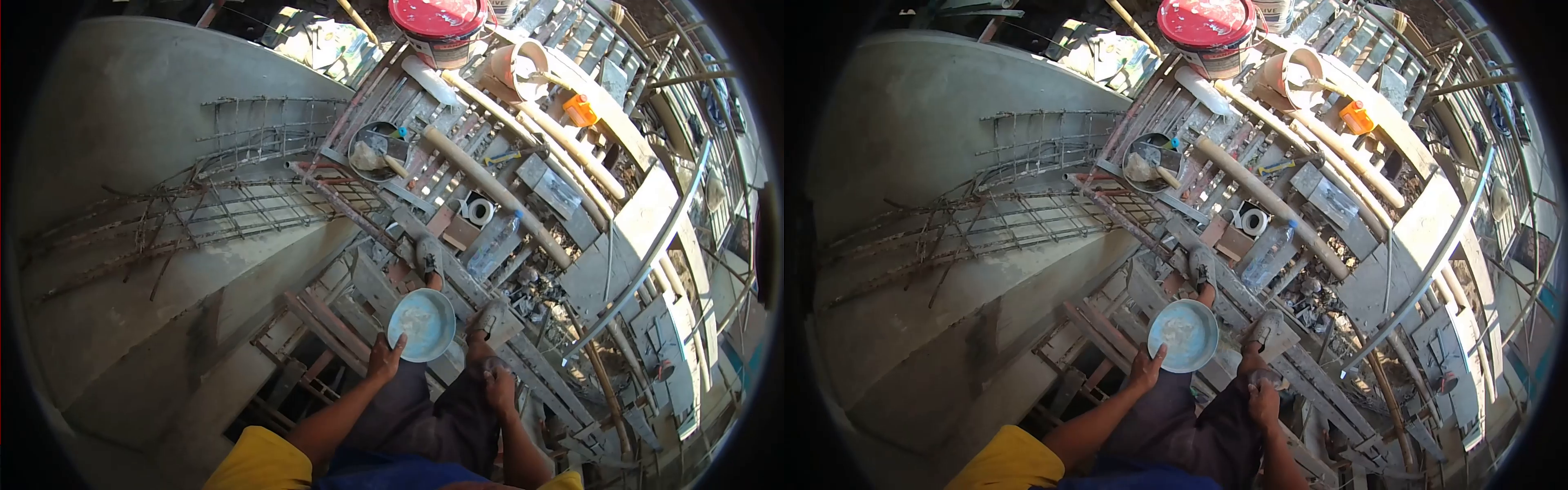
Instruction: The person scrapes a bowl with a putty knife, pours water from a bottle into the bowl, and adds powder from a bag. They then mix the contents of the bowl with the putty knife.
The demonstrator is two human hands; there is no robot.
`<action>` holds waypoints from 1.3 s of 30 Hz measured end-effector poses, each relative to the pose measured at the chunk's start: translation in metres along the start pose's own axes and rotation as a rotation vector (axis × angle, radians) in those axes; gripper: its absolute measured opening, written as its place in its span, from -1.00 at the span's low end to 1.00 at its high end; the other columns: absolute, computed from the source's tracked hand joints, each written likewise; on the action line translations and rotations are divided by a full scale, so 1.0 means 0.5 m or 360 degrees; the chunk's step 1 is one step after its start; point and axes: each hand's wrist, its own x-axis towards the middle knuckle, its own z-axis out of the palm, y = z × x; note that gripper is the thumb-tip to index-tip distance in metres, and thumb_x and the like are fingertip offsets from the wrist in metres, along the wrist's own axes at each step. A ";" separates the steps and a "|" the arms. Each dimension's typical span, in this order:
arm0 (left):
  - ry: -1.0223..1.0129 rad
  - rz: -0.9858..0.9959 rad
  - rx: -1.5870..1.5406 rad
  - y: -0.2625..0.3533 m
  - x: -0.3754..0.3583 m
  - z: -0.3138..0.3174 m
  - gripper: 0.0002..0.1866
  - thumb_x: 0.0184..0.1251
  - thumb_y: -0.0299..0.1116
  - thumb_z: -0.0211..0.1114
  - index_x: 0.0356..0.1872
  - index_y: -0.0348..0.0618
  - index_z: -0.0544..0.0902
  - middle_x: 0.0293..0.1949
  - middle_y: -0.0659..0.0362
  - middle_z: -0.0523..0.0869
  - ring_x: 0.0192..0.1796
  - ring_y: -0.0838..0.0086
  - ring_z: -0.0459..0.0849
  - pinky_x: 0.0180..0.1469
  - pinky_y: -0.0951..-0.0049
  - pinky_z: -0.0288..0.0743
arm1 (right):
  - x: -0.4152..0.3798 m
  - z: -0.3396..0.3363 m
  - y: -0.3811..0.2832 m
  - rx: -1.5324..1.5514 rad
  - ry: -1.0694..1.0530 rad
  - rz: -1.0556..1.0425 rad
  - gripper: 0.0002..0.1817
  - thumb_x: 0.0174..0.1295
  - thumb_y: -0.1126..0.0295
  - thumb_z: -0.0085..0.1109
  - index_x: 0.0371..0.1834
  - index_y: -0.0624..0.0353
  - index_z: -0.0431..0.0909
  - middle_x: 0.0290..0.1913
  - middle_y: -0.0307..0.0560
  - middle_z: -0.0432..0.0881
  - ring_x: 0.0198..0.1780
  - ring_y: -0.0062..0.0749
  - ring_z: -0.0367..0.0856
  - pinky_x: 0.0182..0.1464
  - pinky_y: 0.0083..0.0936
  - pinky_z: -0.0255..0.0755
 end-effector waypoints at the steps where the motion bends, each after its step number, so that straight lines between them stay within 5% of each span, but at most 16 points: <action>1: 0.0053 0.0042 -0.0065 -0.012 0.019 -0.015 -0.16 0.33 0.30 0.10 0.09 -0.50 0.39 0.00 -0.30 0.59 0.07 -0.10 0.59 0.07 0.09 0.45 | 0.005 0.004 -0.024 -0.0048 -0.0102 0.0001 -0.78 0.25 0.33 0.18 -0.33 0.28 0.44 -0.39 0.30 0.57 -0.24 0.32 0.55 -0.21 0.02 0.36; 10: 0.0213 -0.0202 -0.0221 0.009 0.080 -0.139 -0.16 0.34 0.28 0.09 0.21 -0.45 0.40 0.03 -0.22 0.63 0.07 -0.03 0.61 0.07 0.12 0.45 | -0.017 -0.071 -0.232 -0.0127 -0.0692 0.0175 -0.63 0.24 0.10 0.23 -0.26 0.27 0.55 -0.27 0.26 0.63 -0.12 0.19 0.62 -0.09 -0.12 0.43; 12: 0.0229 -0.0101 -0.0202 0.001 0.095 -0.137 -0.21 0.39 0.22 0.08 0.21 -0.45 0.40 0.03 -0.20 0.63 0.07 0.01 0.62 0.08 0.15 0.44 | -0.018 -0.098 -0.273 -0.0227 -0.1334 0.0026 -0.56 0.25 0.02 0.23 -0.19 0.24 0.53 -0.24 0.21 0.64 -0.08 0.09 0.63 -0.05 -0.15 0.42; 16: 0.0137 0.0008 -0.0581 0.039 0.099 -0.124 -0.36 0.50 0.03 0.06 0.22 -0.45 0.38 0.10 -0.19 0.59 0.12 0.05 0.59 0.12 0.17 0.42 | -0.021 -0.117 -0.276 -0.0091 -0.1747 -0.0088 -0.52 0.27 -0.05 0.18 -0.15 0.21 0.52 -0.19 0.17 0.63 -0.06 0.04 0.62 -0.03 -0.18 0.40; 22: 0.0165 0.0222 -0.0701 0.086 0.143 -0.058 -0.39 0.52 -0.02 0.03 0.25 -0.46 0.36 0.18 -0.21 0.54 0.19 0.05 0.54 0.20 0.20 0.37 | 0.034 -0.190 -0.278 -0.0234 -0.1528 -0.0122 -0.58 0.28 0.00 0.17 -0.16 0.19 0.53 -0.27 0.16 0.64 -0.12 0.08 0.64 -0.07 -0.15 0.42; 24: 0.0174 0.0158 -0.0702 0.149 0.156 -0.042 -0.39 0.54 -0.06 -0.01 0.34 -0.41 0.28 0.24 -0.11 0.47 0.26 0.19 0.46 0.30 0.31 0.29 | 0.058 -0.212 -0.254 -0.0301 -0.1427 -0.0143 -0.58 0.27 -0.01 0.17 -0.17 0.18 0.52 -0.28 0.18 0.65 -0.13 0.11 0.64 -0.10 -0.11 0.43; 25: 0.0228 0.0315 -0.0707 0.191 0.160 -0.034 -0.39 0.53 -0.04 0.01 0.27 -0.47 0.33 0.19 -0.21 0.51 0.21 0.05 0.52 0.24 0.20 0.33 | 0.075 -0.225 -0.238 -0.0358 -0.1328 -0.0163 -0.59 0.26 -0.01 0.18 -0.18 0.17 0.52 -0.28 0.19 0.66 -0.13 0.15 0.64 -0.13 -0.07 0.44; 29: 0.0385 0.0375 -0.0789 0.298 0.198 0.027 -0.39 0.53 -0.02 -0.01 0.23 -0.47 0.33 0.14 -0.20 0.52 0.16 0.10 0.52 0.22 0.22 0.34 | 0.173 -0.309 -0.156 -0.0410 -0.1192 -0.0238 -0.60 0.26 0.00 0.17 -0.17 0.16 0.53 -0.28 0.21 0.66 -0.13 0.16 0.64 -0.12 -0.04 0.44; 36: 0.0491 0.0066 -0.0806 0.510 0.196 0.273 -0.26 0.52 0.11 -0.03 0.37 -0.44 0.26 0.29 -0.13 0.44 0.31 0.18 0.44 0.30 0.26 0.29 | 0.377 -0.584 0.001 -0.0230 -0.0969 -0.0361 -0.69 0.25 0.14 0.24 -0.25 0.20 0.55 -0.30 0.17 0.67 -0.15 0.12 0.66 -0.12 -0.10 0.47; 38: 0.0400 -0.0047 -0.0958 0.582 0.177 0.380 -0.25 0.53 0.08 0.00 0.38 -0.49 0.23 0.34 -0.09 0.39 0.32 0.24 0.40 0.36 0.36 0.22 | 0.393 -0.676 0.051 0.0253 -0.0389 -0.0040 -0.77 0.24 0.29 0.26 -0.30 0.24 0.53 -0.37 0.12 0.65 -0.27 0.00 0.67 -0.20 -0.24 0.48; 39: 0.0320 -0.0045 -0.1048 0.624 0.165 0.437 -0.27 0.53 0.08 0.00 0.36 -0.48 0.26 0.31 -0.08 0.42 0.30 0.25 0.43 0.33 0.34 0.24 | 0.402 -0.727 0.072 0.0368 -0.0219 -0.0006 -0.81 0.25 0.36 0.24 -0.34 0.26 0.51 -0.44 -0.02 0.63 -0.39 -0.31 0.62 -0.27 -0.43 0.44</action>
